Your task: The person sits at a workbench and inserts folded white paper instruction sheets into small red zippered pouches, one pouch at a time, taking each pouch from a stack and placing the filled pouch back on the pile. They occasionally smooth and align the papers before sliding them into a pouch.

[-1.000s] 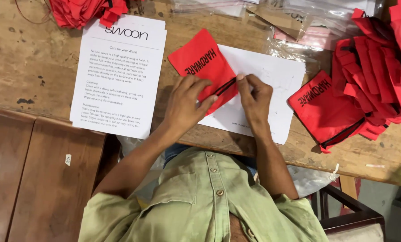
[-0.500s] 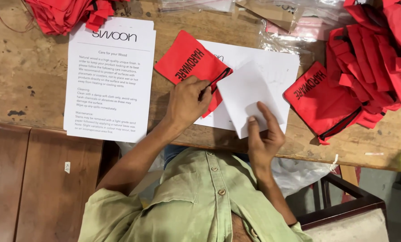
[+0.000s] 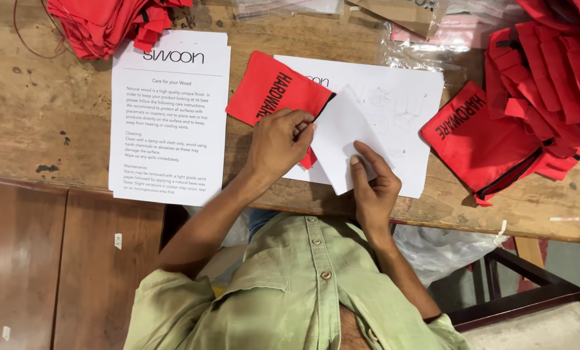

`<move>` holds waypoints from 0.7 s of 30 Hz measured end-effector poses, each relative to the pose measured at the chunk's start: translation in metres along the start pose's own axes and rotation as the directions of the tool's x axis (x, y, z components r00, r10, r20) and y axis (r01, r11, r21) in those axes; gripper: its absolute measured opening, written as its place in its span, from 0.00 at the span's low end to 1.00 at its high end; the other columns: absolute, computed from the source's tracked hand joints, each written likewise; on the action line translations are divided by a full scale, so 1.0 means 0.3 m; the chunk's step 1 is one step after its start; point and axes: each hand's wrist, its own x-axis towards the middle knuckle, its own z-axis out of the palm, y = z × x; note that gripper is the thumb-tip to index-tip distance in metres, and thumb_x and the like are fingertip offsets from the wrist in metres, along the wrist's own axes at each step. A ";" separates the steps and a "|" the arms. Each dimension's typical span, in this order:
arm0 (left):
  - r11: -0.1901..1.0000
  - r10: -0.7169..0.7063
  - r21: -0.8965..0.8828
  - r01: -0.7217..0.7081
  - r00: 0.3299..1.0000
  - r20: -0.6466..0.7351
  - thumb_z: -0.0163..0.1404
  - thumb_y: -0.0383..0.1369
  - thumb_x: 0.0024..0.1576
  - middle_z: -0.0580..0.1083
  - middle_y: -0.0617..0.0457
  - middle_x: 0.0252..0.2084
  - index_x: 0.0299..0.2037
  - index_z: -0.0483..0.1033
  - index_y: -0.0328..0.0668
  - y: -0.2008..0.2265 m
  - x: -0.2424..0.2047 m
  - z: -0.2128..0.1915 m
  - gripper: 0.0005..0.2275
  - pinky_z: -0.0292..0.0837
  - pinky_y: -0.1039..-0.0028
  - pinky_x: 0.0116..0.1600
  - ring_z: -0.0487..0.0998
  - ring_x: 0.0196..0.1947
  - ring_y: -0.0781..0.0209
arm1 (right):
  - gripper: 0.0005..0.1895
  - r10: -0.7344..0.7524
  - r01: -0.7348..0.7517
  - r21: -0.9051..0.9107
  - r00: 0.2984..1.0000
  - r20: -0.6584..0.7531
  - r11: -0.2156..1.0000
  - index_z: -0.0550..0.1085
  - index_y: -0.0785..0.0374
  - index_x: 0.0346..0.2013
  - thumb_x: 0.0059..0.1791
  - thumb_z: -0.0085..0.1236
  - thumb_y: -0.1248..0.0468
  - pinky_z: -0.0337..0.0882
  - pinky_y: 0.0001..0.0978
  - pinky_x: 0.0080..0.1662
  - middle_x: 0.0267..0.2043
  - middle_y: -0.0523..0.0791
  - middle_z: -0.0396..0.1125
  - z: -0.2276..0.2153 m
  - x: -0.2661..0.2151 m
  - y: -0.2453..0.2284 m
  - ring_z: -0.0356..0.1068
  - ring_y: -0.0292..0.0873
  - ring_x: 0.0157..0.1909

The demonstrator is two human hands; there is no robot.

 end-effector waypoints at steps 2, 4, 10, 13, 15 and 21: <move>1.000 0.012 -0.001 -0.012 1.000 0.014 0.57 0.29 0.56 0.77 0.49 0.29 0.38 0.81 0.36 -0.006 0.018 0.006 0.05 0.76 0.68 0.34 0.80 0.26 0.57 | 0.14 -0.067 0.068 -0.030 0.997 0.042 0.997 0.76 0.68 0.57 0.56 0.57 0.70 0.71 0.22 0.50 0.49 0.45 0.75 0.001 -0.002 0.002 0.70 0.31 0.47; 0.990 0.045 0.138 -0.043 0.999 -0.012 0.59 0.29 0.54 0.75 0.48 0.27 0.37 0.81 0.36 -0.012 0.043 0.017 0.06 0.72 0.63 0.29 0.77 0.24 0.53 | 0.18 -0.016 0.017 -0.009 0.995 0.096 1.000 0.75 0.68 0.58 0.53 0.59 0.70 0.71 0.21 0.45 0.46 0.43 0.74 0.006 -0.003 -0.006 0.69 0.29 0.43; 0.975 0.193 0.122 -0.185 0.980 -0.057 0.55 0.27 0.58 0.74 0.49 0.33 0.39 0.79 0.38 -0.058 0.070 0.062 0.02 0.73 0.63 0.35 0.78 0.30 0.52 | 0.19 -0.036 0.056 -0.149 0.990 0.136 0.987 0.77 0.65 0.59 0.52 0.57 0.72 0.65 0.20 0.34 0.30 0.37 0.69 0.003 -0.006 -0.008 0.61 0.26 0.30; 0.976 0.210 0.075 -0.203 0.972 -0.102 0.55 0.26 0.59 0.73 0.50 0.34 0.42 0.78 0.37 -0.010 0.077 0.038 0.04 0.73 0.65 0.36 0.77 0.32 0.54 | 0.21 0.036 0.016 -0.248 0.978 0.204 0.969 0.78 0.62 0.58 0.50 0.56 0.73 0.56 0.24 0.24 0.18 0.37 0.64 -0.003 -0.001 -0.042 0.56 0.27 0.18; 0.962 0.270 0.063 -0.264 0.957 -0.109 0.55 0.25 0.60 0.72 0.50 0.35 0.43 0.77 0.37 0.004 0.074 0.027 0.04 0.74 0.65 0.38 0.77 0.34 0.55 | 0.23 -0.052 0.113 -0.235 0.967 0.249 0.965 0.77 0.62 0.59 0.49 0.55 0.74 0.59 0.23 0.25 0.20 0.37 0.64 -0.007 0.001 -0.042 0.57 0.26 0.20; 0.828 0.510 0.283 -0.485 0.860 -0.021 0.56 0.23 0.59 0.73 0.51 0.39 0.46 0.76 0.36 0.004 0.047 -0.002 0.07 0.75 0.67 0.42 0.77 0.40 0.55 | 0.26 -0.103 0.168 -0.210 0.952 0.289 0.963 0.75 0.61 0.61 0.48 0.53 0.75 0.62 0.22 0.27 0.22 0.39 0.68 0.000 0.000 -0.056 0.59 0.25 0.22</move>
